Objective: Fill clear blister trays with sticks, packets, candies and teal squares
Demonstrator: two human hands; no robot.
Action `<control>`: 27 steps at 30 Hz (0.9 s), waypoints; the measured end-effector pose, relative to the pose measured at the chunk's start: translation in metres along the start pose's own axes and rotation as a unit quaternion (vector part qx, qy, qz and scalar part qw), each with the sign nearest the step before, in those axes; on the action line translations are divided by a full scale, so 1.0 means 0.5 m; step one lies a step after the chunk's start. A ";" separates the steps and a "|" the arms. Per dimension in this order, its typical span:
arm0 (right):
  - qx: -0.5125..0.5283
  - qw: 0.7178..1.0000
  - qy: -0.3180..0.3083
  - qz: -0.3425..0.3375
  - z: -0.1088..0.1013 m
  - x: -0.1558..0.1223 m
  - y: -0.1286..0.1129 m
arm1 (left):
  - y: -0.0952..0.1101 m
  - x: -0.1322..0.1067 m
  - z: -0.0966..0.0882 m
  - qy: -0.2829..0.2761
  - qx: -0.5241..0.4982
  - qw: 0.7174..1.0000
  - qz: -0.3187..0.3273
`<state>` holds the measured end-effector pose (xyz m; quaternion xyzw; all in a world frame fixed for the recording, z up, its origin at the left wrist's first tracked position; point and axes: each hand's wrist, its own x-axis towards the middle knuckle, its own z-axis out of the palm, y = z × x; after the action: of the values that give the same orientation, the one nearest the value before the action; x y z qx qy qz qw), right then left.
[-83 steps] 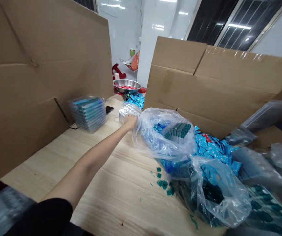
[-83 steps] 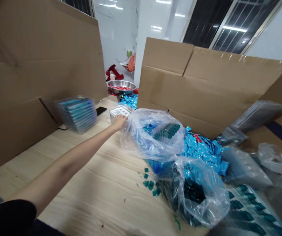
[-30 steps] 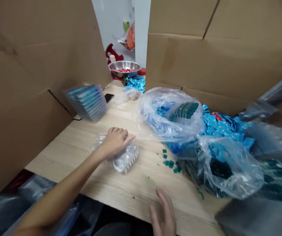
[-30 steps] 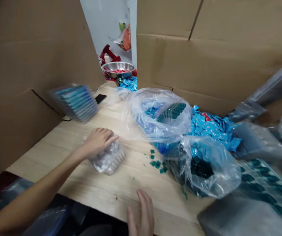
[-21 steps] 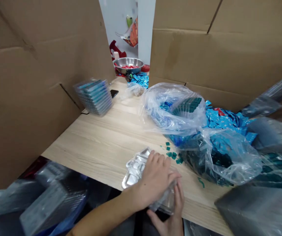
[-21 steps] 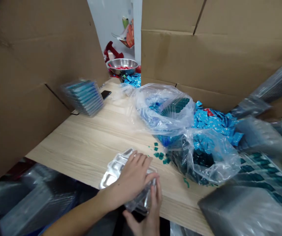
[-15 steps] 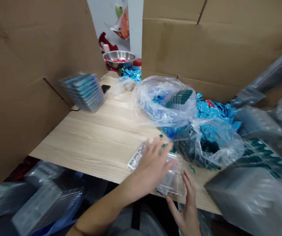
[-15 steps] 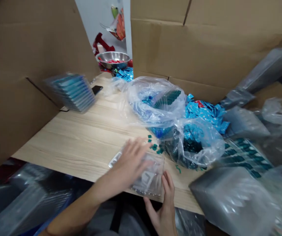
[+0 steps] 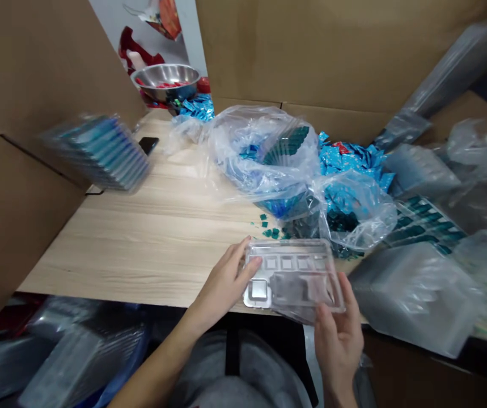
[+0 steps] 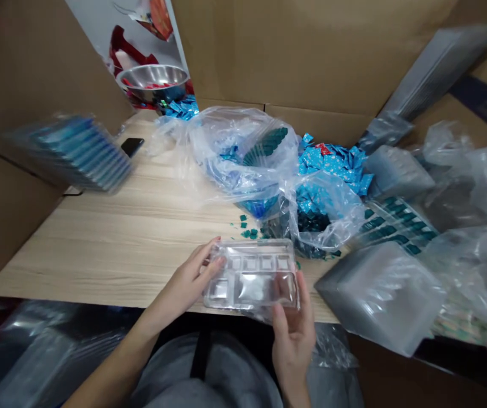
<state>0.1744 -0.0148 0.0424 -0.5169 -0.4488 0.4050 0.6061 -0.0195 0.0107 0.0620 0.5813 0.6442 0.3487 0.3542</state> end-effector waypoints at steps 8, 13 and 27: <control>0.126 0.991 0.049 -0.003 0.011 0.011 -0.072 | 0.043 0.017 -0.022 0.066 -0.189 0.974 0.105; 0.077 0.995 0.051 -0.027 0.007 0.049 -0.107 | 0.104 0.056 -0.040 0.114 -0.283 0.934 0.189; 0.055 0.979 0.195 -0.017 -0.038 0.061 -0.101 | 0.014 -0.028 -0.015 0.052 -0.099 0.983 0.143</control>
<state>0.2021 0.0024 0.0948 -0.5440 -0.3073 0.3104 0.7165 -0.0213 -0.0033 0.0723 0.6103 0.5344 0.4877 0.3227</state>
